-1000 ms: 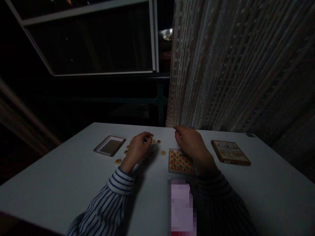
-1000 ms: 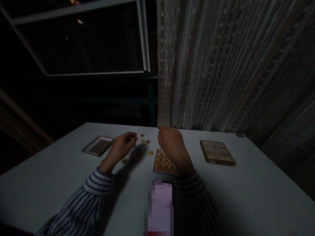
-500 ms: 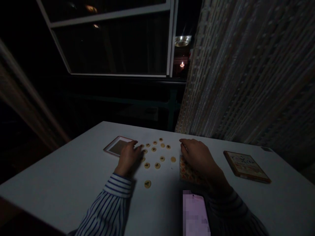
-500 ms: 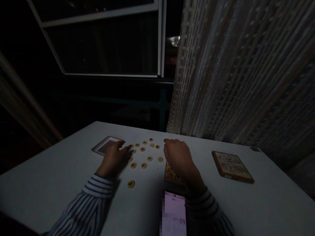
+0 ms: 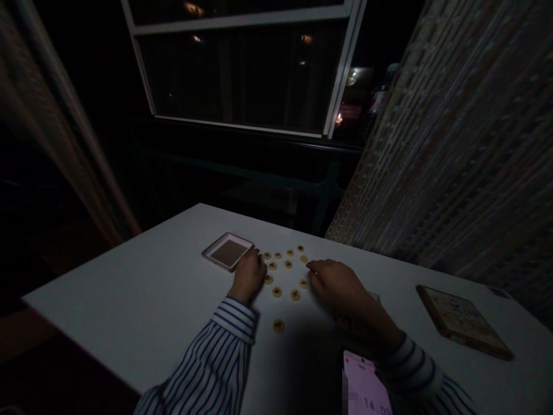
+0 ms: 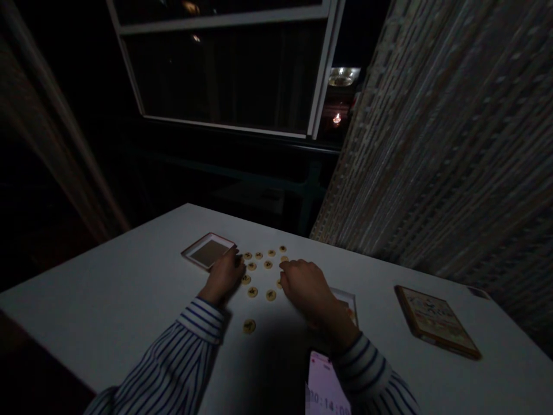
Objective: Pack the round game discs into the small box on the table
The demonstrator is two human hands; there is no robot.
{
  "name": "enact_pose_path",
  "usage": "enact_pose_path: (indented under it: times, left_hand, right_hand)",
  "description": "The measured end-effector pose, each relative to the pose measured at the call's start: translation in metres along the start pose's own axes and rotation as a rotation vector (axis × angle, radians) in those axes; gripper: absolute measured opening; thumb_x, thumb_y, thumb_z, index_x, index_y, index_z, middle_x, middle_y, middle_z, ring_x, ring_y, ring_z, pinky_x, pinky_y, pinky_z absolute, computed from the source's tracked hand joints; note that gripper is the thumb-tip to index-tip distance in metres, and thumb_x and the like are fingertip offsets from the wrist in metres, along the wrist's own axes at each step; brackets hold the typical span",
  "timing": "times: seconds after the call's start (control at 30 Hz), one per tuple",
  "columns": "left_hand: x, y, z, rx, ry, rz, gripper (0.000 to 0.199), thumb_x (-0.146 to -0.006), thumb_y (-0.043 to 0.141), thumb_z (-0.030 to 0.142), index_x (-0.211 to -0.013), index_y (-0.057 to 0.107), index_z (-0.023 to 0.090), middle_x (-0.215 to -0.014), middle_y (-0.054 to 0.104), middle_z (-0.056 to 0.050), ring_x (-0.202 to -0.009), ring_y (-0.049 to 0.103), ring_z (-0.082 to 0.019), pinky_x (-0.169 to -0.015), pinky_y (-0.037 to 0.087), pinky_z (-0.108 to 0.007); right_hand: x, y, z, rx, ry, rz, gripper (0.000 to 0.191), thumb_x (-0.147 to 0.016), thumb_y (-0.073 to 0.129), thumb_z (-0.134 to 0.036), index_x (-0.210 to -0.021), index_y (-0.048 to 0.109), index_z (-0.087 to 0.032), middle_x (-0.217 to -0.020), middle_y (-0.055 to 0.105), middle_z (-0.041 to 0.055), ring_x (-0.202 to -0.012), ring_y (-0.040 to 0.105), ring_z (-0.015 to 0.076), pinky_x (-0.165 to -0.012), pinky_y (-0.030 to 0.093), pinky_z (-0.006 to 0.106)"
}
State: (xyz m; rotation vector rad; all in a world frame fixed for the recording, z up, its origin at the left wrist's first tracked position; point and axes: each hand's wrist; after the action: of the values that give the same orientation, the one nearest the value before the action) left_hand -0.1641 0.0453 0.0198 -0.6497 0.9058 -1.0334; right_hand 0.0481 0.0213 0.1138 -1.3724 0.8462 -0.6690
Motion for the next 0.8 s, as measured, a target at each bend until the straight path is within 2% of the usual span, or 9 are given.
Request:
enact_pose_path:
  times: [0.17,0.4,0.6,0.8]
  left_hand:
    - [-0.001,0.001,-0.001,-0.019,-0.004,-0.026,0.030,-0.079,0.046,0.019,-0.106,0.054,0.011,-0.098,0.064,-0.016,-0.093,0.060,-0.024,-0.080,0.043,-0.032]
    - [-0.002,0.002,0.002,-0.047,-0.065,-0.034,0.026,-0.080,0.045,0.020,-0.102,0.057,0.013,-0.096,0.064,-0.014,-0.094,0.060,-0.023,-0.080,0.042,-0.031]
    - [-0.001,0.003,0.001,-0.020,0.014,0.031,0.032,-0.082,0.043,0.022,-0.111,0.054,0.011,-0.100,0.064,-0.015,-0.095,0.059,-0.023,-0.083,0.042,-0.032]
    - [0.002,-0.008,0.011,0.083,0.111,0.135,0.036,-0.083,0.043,0.026,-0.117,0.051,0.014,-0.106,0.062,-0.012,-0.100,0.055,-0.023,-0.088,0.041,-0.035]
  right_hand:
    - [-0.005,0.003,-0.010,0.023,-0.016,-0.053,0.030,-0.086,0.037,-0.023,-0.104,0.061,-0.018,-0.101,0.066,0.0087,-0.095,0.058,0.0204,-0.080,0.039,0.029]
    - [0.000,0.002,-0.009,0.029,-0.016,-0.062,0.030,-0.086,0.037,-0.023,-0.105,0.061,-0.018,-0.100,0.065,0.0089,-0.094,0.058,0.0200,-0.079,0.039,0.029]
    - [0.005,0.000,-0.003,0.025,0.019,-0.053,0.032,-0.086,0.037,-0.023,-0.109,0.059,-0.018,-0.102,0.065,0.0088,-0.094,0.058,0.0197,-0.078,0.039,0.028]
    - [0.011,0.000,0.002,0.004,0.021,-0.020,0.034,-0.085,0.037,-0.023,-0.110,0.059,-0.017,-0.104,0.065,0.0088,-0.095,0.059,0.0202,-0.080,0.040,0.030]
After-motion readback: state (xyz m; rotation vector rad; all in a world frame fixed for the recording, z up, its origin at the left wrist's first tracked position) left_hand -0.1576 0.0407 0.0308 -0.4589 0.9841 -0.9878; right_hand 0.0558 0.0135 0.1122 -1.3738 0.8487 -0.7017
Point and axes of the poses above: each hand's wrist, its own x-axis away from the middle knuckle, its own y-axis out of the palm, z = x × y
